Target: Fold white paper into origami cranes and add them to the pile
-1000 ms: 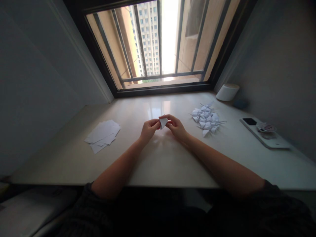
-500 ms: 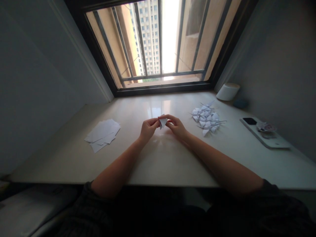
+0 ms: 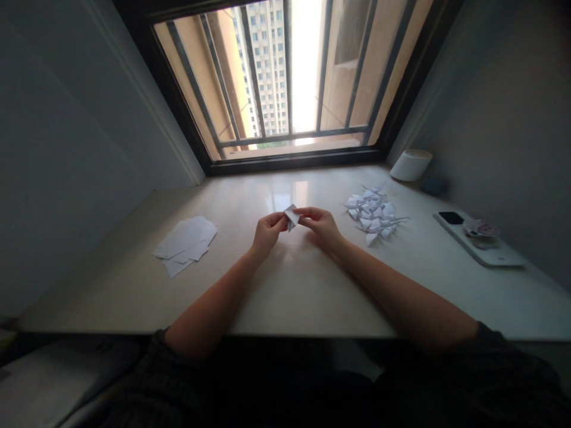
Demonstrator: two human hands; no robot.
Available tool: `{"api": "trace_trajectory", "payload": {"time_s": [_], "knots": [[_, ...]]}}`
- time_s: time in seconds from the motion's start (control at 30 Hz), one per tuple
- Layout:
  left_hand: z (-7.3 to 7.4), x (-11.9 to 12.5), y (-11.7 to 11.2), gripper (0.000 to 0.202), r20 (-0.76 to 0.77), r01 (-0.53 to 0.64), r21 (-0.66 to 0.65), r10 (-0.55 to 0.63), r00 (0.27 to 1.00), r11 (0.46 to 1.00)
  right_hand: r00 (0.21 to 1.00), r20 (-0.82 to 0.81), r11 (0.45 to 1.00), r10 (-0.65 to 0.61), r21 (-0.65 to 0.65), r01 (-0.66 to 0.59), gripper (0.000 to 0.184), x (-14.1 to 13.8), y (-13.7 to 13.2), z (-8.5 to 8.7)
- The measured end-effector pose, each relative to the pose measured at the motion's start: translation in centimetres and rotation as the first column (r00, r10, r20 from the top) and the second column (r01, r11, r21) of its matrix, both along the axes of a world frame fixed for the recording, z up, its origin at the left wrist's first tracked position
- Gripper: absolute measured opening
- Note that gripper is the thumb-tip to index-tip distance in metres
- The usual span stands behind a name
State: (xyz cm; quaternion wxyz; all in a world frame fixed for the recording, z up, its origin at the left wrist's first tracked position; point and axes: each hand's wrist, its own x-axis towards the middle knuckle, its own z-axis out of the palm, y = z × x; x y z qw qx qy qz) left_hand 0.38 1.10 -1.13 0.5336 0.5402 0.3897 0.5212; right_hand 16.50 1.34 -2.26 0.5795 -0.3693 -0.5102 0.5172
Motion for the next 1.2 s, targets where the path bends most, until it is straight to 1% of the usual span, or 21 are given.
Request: {"api": "trace_trajectory", "payload": {"time_s": [0.1, 0.2, 0.23, 0.33, 0.4, 0.47, 0.6, 0.73, 0.87, 0.97, 1.07, 1.13, 1.2], "knots": [[-0.1, -0.1, 0.1, 0.041, -0.017, 0.005, 0.012, -0.005, 1.0, 1.0, 1.0, 0.004, 1.0, -0.001, -0.005, 0.001, 0.033, 0.1, 0.0, 0.0], [0.0, -0.3, 0.2, 0.053, -0.069, -0.006, 0.062, 0.01, 0.998, 0.998, 1.0, 0.023, 1.0, -0.02, 0.02, 0.02, 0.029, 0.0, 0.0, 0.1], [0.1, -0.4, 0.2, 0.054, -0.087, -0.01, 0.084, 0.018, 0.996, 0.996, 0.999, 0.031, 0.999, -0.03, 0.02, 0.029, 0.029, 0.0, 0.0, 0.1], [0.4, -0.5, 0.2, 0.043, -0.11, -0.036, 0.114, 0.048, 0.993, 0.993, 0.997, 0.038, 0.998, -0.064, -0.009, 0.064, 0.031, 0.0, 0.0, 0.2], [0.6, -0.5, 0.1, 0.038, -0.101, -0.066, 0.094, 0.075, 0.992, 0.993, 0.996, 0.03, 0.996, -0.087, -0.033, 0.088, 0.033, 0.0, 0.0, 0.2], [0.7, -0.5, 0.1, 0.038, -0.069, -0.089, 0.07, 0.094, 0.993, 0.994, 0.996, 0.017, 0.995, -0.092, -0.049, 0.093, 0.033, 0.0, 0.0, 0.3], [0.9, -0.4, 0.1, 0.036, -0.01, -0.112, 0.069, 0.113, 0.994, 0.991, 0.998, -0.018, 0.996, -0.062, -0.06, 0.061, 0.032, -0.1, 0.1, 0.2], [0.9, -0.4, 0.2, 0.032, -0.001, -0.133, 0.079, 0.133, 0.991, 0.988, 0.998, -0.064, 0.995, -0.029, -0.096, 0.023, 0.035, -0.1, 0.3, 0.0], [0.8, -0.5, 0.3, 0.029, 0.008, -0.139, 0.094, 0.139, 0.99, 0.986, 0.996, -0.084, 0.992, 0.011, -0.126, -0.021, 0.033, 0.1, 0.5, -0.3], [0.5, -0.6, 0.4, 0.025, -0.01, -0.129, 0.134, 0.132, 0.991, 0.983, 0.997, -0.075, 0.992, 0.012, -0.125, -0.021, 0.031, 0.2, 0.6, -0.4], [0.2, -0.8, 0.6, 0.02, -0.049, -0.107, 0.215, 0.12, 0.992, 0.971, 0.997, -0.081, 0.993, -0.005, -0.114, -0.005, 0.028, 0.2, 0.6, -0.3], [0.1, -1.0, 0.7, 0.016, -0.095, -0.098, 0.271, 0.128, 0.987, 0.957, 0.996, -0.086, 0.994, -0.015, -0.106, 0.005, 0.028, 0.1, 0.6, -0.1], [0.2, -1.2, 0.6, 0.013, -0.164, -0.102, 0.319, 0.16, 0.973, 0.942, 0.996, -0.083, 0.995, -0.016, -0.102, 0.008, 0.028, 0.1, 0.5, 0.0]]}}
